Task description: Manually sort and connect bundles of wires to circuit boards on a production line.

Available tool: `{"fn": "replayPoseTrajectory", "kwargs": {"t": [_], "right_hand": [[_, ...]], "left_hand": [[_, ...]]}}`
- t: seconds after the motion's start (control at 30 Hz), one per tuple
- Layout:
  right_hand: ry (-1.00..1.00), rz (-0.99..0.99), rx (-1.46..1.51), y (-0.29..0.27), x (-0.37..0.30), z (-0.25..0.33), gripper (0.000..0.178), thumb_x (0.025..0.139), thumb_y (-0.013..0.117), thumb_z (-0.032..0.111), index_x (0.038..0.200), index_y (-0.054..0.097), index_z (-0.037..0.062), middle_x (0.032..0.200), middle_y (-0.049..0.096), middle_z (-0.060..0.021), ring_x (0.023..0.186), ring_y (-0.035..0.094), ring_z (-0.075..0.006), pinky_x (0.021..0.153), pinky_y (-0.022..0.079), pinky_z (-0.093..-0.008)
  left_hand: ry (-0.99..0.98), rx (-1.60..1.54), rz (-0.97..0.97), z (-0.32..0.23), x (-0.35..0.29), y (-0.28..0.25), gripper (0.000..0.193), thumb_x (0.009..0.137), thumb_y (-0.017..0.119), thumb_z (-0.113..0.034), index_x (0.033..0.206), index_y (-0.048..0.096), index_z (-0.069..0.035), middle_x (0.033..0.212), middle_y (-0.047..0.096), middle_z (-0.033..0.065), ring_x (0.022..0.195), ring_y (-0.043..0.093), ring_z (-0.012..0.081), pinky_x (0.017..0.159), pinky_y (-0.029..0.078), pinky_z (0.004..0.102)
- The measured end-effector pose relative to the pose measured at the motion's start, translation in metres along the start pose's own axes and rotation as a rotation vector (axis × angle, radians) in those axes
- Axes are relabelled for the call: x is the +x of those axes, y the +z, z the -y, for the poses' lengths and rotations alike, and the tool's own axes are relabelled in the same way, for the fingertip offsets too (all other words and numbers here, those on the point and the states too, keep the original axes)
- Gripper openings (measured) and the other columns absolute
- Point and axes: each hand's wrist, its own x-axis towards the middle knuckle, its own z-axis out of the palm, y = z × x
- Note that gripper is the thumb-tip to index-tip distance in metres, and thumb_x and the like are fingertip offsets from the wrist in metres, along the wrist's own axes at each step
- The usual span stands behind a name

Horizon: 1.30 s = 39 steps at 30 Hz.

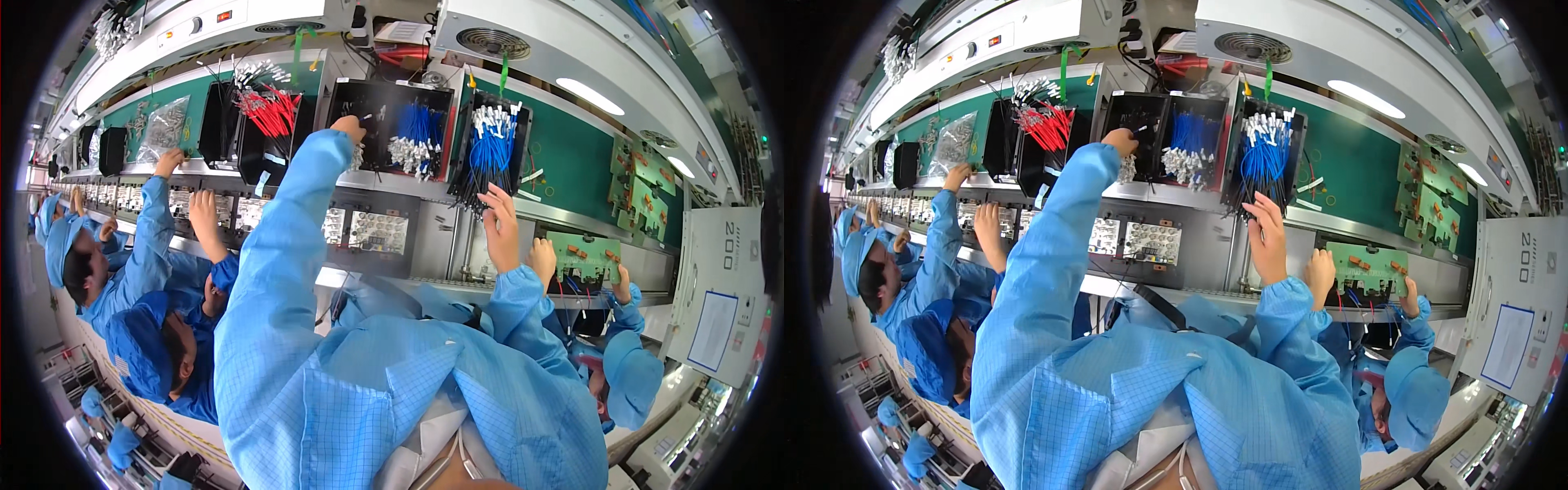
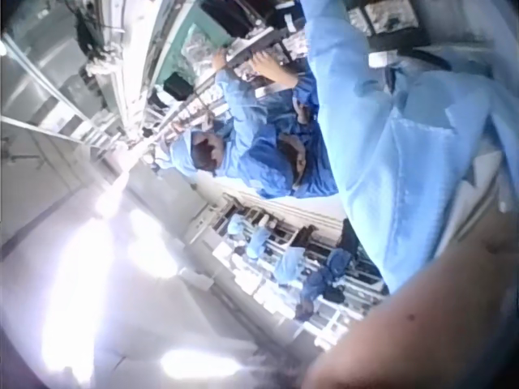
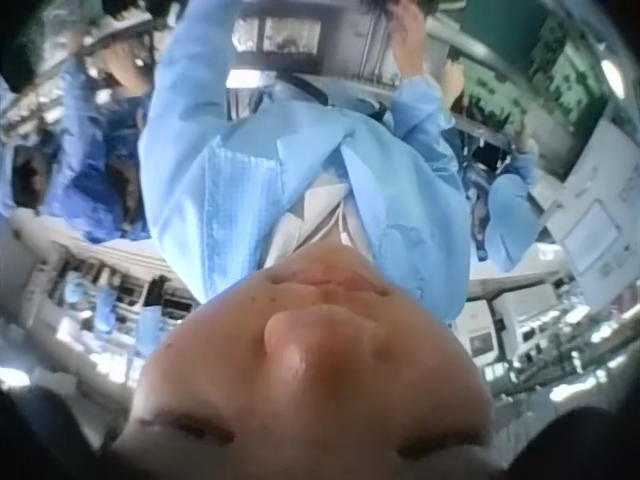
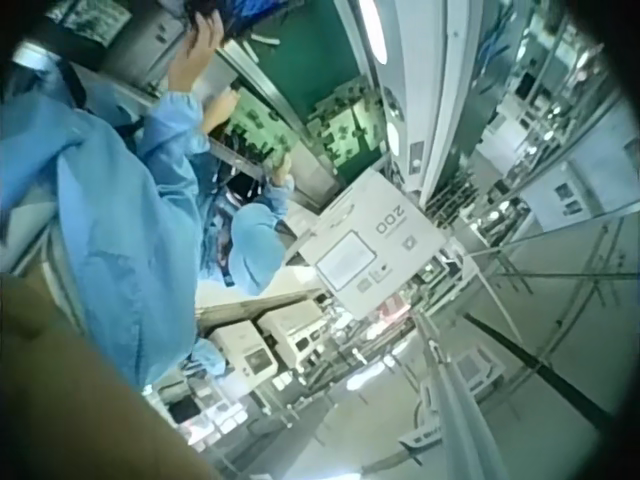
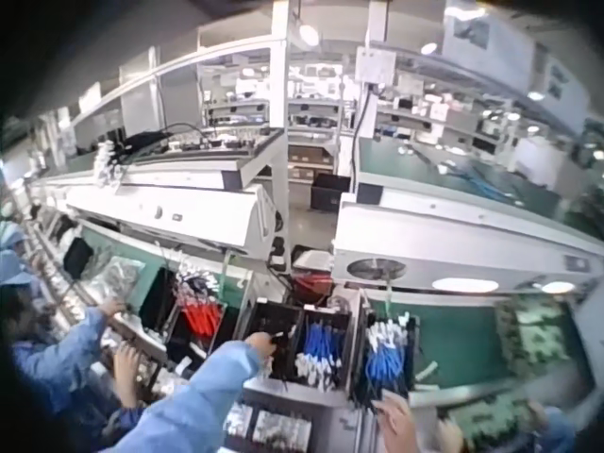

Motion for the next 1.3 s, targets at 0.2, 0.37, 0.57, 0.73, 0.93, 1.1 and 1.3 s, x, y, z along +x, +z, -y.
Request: {"fn": "replayPoseTrajectory", "kwargs": {"t": [0.2, 0.37, 0.57, 0.73, 0.93, 1.1, 1.3], "right_hand": [[0.037, 0.128, -0.023, 0.008, -0.003, -0.002, 0.026, 0.083, 0.051, -0.001, 0.107, 0.061, 0.0041, 0.124, 0.050, -0.0124, 0.111, 0.051, -0.0257, 0.092, 0.040, -0.0328], [0.112, 0.135, -0.038, 0.004, -0.020, -0.011, 0.025, 0.083, 0.050, 0.000, 0.106, 0.061, 0.0031, 0.122, 0.051, -0.0122, 0.111, 0.050, -0.0276, 0.093, 0.039, -0.0330], [0.157, 0.190, -0.010, 0.004, -0.035, -0.030, 0.025, 0.084, 0.050, 0.000, 0.107, 0.060, 0.0028, 0.122, 0.052, -0.0122, 0.112, 0.050, -0.0288, 0.093, 0.038, -0.0330], [0.195, 0.189, 0.061, 0.006, -0.035, -0.028, 0.025, 0.084, 0.050, 0.000, 0.107, 0.060, 0.0034, 0.122, 0.052, -0.0123, 0.112, 0.050, -0.0291, 0.094, 0.038, -0.0330], [0.182, 0.190, 0.061, 0.007, -0.040, -0.029, 0.025, 0.085, 0.050, 0.001, 0.108, 0.060, 0.0042, 0.121, 0.052, -0.0112, 0.112, 0.050, -0.0271, 0.093, 0.039, -0.0314], [0.214, 0.194, 0.048, 0.011, -0.048, -0.039, 0.025, 0.085, 0.051, 0.002, 0.108, 0.061, 0.0053, 0.121, 0.052, -0.0102, 0.110, 0.052, -0.0271, 0.090, 0.040, -0.0306], [0.147, 0.223, -0.005, 0.016, -0.045, -0.043, 0.025, 0.084, 0.053, 0.002, 0.108, 0.060, 0.0067, 0.120, 0.053, -0.0091, 0.110, 0.052, -0.0278, 0.090, 0.041, -0.0312]], "left_hand": [[-0.121, 0.363, 0.156, 0.010, 0.029, -0.002, 0.028, 0.079, 0.058, -0.021, 0.099, 0.065, -0.002, 0.101, 0.063, 0.0227, 0.095, 0.061, 0.0363, 0.082, 0.049, 0.0427], [-0.053, 0.429, 0.240, 0.029, 0.045, -0.010, 0.032, 0.079, 0.063, -0.022, 0.104, 0.063, -0.003, 0.102, 0.063, 0.0216, 0.095, 0.062, 0.0359, 0.082, 0.050, 0.0423], [-0.070, 0.452, 0.225, 0.038, 0.046, -0.011, 0.026, 0.082, 0.059, -0.019, 0.102, 0.064, -0.002, 0.101, 0.063, 0.0223, 0.095, 0.061, 0.0372, 0.082, 0.050, 0.0424], [0.008, 0.462, 0.009, 0.057, 0.050, -0.015, 0.021, 0.078, 0.058, -0.012, 0.095, 0.065, -0.001, 0.096, 0.063, 0.0235, 0.093, 0.061, 0.0375, 0.081, 0.050, 0.0424], [0.106, 0.338, 0.273, 0.049, 0.053, -0.020, 0.022, 0.075, 0.062, -0.018, 0.090, 0.068, -0.003, 0.095, 0.064, 0.0214, 0.089, 0.062, 0.0362, 0.080, 0.050, 0.0414], [-0.048, 0.429, 0.074, 0.014, 0.056, 0.029, 0.032, 0.076, 0.066, -0.036, 0.083, 0.071, -0.006, 0.091, 0.067, 0.0173, 0.085, 0.064, 0.0343, 0.079, 0.050, 0.0403], [-0.216, -0.384, 1.546, 0.054, 0.082, 0.050, 0.060, 0.075, 0.058, -0.059, 0.115, 0.062, -0.014, 0.112, 0.062, 0.0146, 0.102, 0.059, 0.0335, 0.091, 0.044, 0.0421]]}}
